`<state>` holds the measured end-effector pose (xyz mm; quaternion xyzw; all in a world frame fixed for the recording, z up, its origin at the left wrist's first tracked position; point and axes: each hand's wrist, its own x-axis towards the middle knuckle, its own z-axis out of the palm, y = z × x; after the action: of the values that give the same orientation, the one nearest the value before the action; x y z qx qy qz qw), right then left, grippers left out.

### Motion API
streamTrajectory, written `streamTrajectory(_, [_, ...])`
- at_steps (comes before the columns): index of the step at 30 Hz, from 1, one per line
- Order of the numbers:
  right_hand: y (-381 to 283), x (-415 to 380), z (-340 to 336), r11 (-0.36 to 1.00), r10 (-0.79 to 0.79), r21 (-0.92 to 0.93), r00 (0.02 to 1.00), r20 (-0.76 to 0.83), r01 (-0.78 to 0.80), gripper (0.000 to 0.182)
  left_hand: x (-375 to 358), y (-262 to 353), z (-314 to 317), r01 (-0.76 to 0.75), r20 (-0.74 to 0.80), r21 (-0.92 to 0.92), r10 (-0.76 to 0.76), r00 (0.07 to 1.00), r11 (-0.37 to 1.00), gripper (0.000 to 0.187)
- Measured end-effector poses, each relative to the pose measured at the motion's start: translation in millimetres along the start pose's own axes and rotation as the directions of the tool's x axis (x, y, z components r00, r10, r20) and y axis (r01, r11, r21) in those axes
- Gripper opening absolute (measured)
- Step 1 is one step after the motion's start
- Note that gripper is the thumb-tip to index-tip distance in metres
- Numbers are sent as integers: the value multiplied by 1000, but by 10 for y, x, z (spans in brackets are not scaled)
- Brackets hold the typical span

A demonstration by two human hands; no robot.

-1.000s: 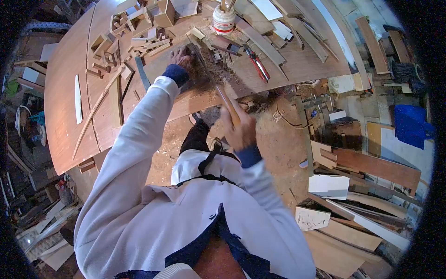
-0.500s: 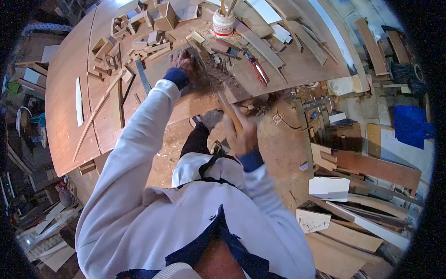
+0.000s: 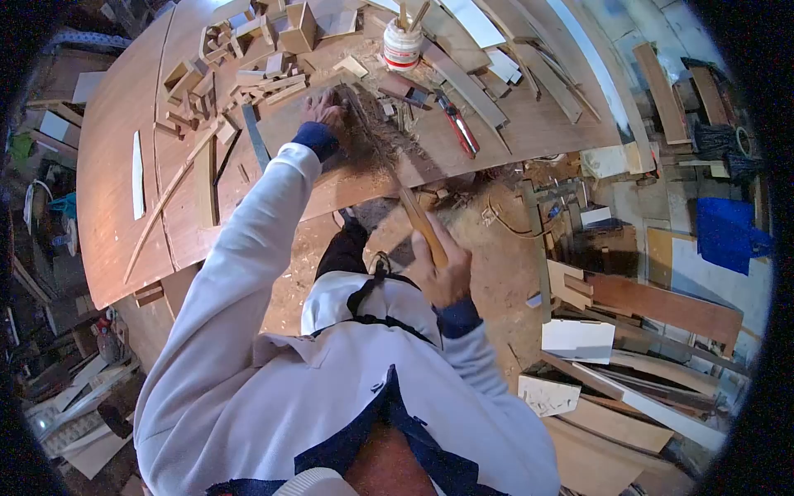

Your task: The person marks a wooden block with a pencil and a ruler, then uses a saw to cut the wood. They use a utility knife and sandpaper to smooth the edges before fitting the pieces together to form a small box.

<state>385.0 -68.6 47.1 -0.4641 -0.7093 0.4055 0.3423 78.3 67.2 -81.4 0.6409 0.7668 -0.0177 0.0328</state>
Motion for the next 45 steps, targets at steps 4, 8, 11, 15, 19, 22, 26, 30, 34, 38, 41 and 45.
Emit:
streamTrajectory(4, [-48,363,165,992,125,-10,989,82,-125,30,-60,48,-173,-11,54,40,9,999,999,36])
streamTrajectory(8, [61,47,39,1000,5,22,1000,23,-6,33,25,37,-110,6,-14,-54,-7,1000,999,39])
streamTrajectory(11, [-25,8,22,1000,15,7,1000,-10,-14,36,-40,34,-125,3,25,-78,-1,1000,997,38])
streamTrajectory(15, [-6,390,233,998,63,17,997,48,-64,34,-101,80,-384,-6,143,-74,17,990,997,39])
streamTrajectory(19, [-29,10,-32,990,-15,140,1000,22,12,35,13,50,-166,36,80,-78,-30,996,996,37])
streamTrajectory(22, [-43,72,-11,995,69,74,996,60,-74,34,-51,68,-111,22,-40,-110,-26,999,994,34])
streamTrajectory(26, [175,483,318,999,-8,-45,998,63,11,33,-72,59,-308,-14,24,-62,15,1000,998,35])
streamTrajectory(30, [99,248,226,999,29,-25,999,44,-28,33,-58,105,-112,-14,58,-109,21,998,994,37])
streamTrajectory(34, [133,227,274,999,-22,-31,999,-26,21,34,-120,127,-419,-48,173,-38,54,983,998,40])
streamTrajectory(38, [26,273,269,996,92,-4,995,-26,-92,34,-133,121,-317,-70,94,-34,72,993,997,52])
streamTrajectory(41, [126,361,297,996,68,-52,998,0,-68,35,-133,52,-210,-21,52,-86,26,998,996,61])
streamTrajectory(45, [170,412,327,999,28,38,999,-37,-26,36,-139,28,-338,2,103,3,-3,995,1000,71])
